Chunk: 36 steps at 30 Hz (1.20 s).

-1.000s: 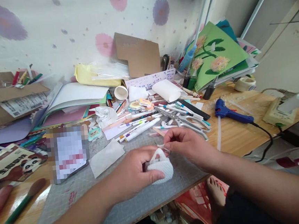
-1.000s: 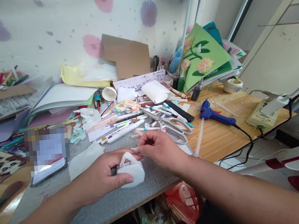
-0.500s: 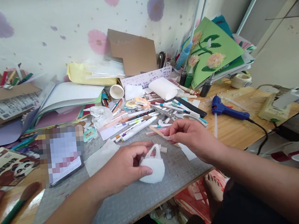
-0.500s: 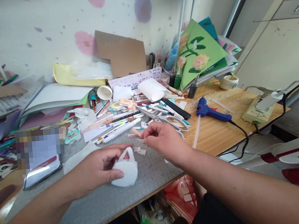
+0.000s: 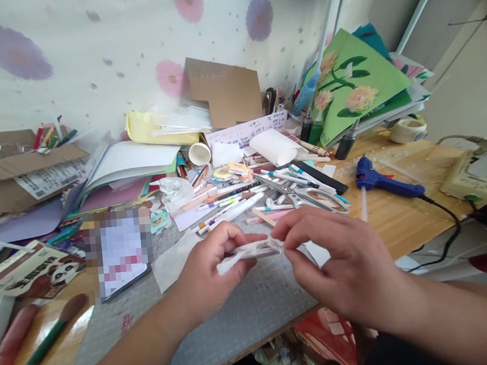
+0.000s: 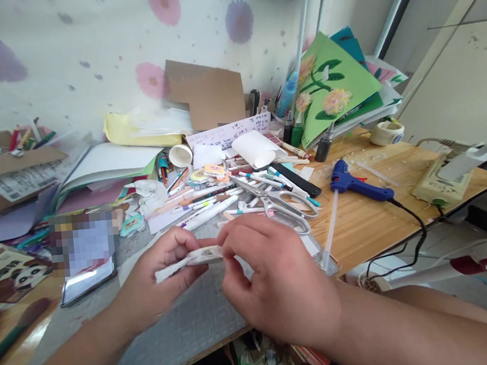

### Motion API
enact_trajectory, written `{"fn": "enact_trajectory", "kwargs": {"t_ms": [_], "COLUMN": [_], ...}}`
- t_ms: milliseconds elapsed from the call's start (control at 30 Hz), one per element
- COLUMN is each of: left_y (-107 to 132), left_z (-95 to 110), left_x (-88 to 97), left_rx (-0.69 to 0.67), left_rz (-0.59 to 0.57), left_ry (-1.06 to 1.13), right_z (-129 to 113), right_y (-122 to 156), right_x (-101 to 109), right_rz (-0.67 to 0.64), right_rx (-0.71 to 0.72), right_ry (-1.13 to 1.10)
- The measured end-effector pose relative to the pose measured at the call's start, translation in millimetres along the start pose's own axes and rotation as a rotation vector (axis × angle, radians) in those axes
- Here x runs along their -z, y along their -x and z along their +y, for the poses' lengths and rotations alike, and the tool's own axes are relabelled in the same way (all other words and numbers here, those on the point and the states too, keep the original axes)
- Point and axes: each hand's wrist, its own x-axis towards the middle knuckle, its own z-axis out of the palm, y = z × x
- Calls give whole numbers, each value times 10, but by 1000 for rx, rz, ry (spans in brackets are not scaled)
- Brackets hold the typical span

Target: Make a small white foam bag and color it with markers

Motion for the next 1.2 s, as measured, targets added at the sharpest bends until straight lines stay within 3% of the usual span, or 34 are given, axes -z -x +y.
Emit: {"fn": "enact_trajectory", "kwargs": {"t_ms": [367, 767, 900, 1200], "left_y": [51, 89, 95, 82], "left_z": [-10, -79, -82, -38], "left_x": [-28, -74, -83, -62], "left_rx": [-58, -92, -134, -175], "left_rz": [32, 165, 222, 194], "left_ry": [-28, -161, -159, -141], "right_z": [-47, -68, -77, -42], "right_y": [2, 0, 19, -57], "right_x": [-95, -103, -135, -78], "right_rz": [-17, -97, -65, -79], "right_rx": [112, 80, 115, 167], "right_ry": [159, 176, 150, 90]}}
